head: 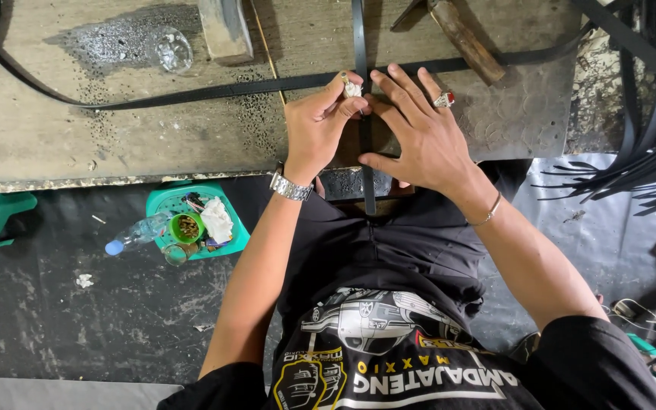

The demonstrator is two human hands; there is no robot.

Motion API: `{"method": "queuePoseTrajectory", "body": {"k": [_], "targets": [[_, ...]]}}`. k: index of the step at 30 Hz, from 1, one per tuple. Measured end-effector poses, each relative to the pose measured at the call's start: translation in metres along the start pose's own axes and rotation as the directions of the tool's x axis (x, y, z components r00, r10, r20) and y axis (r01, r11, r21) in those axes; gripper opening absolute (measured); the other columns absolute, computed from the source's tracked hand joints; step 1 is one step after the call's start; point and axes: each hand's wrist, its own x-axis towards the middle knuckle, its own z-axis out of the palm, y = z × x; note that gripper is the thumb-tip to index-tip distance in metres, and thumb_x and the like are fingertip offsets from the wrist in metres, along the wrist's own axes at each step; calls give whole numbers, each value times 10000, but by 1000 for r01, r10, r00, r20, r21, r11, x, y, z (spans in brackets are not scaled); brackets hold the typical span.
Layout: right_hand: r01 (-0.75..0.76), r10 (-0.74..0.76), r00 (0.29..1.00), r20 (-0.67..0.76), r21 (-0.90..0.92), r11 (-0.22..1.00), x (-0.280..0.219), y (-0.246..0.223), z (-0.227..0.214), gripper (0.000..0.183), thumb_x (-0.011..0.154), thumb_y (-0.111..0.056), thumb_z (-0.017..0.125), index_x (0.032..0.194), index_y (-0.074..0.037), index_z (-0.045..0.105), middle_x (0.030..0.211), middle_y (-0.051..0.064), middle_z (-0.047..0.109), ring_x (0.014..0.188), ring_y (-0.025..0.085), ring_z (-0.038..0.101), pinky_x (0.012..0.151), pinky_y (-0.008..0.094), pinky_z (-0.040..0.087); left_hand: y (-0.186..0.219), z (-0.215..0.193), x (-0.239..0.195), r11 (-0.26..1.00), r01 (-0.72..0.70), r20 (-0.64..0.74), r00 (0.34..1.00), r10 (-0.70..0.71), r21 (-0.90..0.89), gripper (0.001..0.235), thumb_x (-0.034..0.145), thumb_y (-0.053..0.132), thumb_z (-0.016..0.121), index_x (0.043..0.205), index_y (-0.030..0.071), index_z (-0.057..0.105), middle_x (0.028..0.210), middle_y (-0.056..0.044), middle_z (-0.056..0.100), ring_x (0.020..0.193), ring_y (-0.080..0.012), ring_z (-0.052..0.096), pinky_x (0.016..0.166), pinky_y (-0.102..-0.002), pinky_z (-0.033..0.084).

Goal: Applying edge paint to leather straps using a small applicator and then hammering the edges to finish them.

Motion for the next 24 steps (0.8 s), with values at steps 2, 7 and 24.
{"method": "queuePoseTrajectory", "body": {"k": [2,7,24], "targets": [[-4,4,1000,5,2,1000,0,0,1,750,1009,-629,645,1356,36,669,1590,195,482,1525,323,366,1267,525,239,-1,0,0,1000,-9,-1,1000,9,-3,315,1018,345,633,1204,95,686,881,-40,810,811,-105,802,766,-205,656],[-11,11,1000,5,-5,1000,0,-1,0,724,971,-593,728,1349,23,676,1590,183,480,1524,310,364,1266,521,265,-4,1,-1,997,-51,-2,999,51,64,319,1020,353,635,1190,93,708,838,9,800,718,-39,738,647,-176,580],[-388,339,920,-195,-556,735,2,88,2,314,1063,-332,763,1215,-75,669,1118,71,626,984,239,598,629,371,524,-18,12,-16,934,-285,40,958,283,217,339,947,53,827,1232,125,658,768,42,739,706,-39,711,624,-225,628]]}}
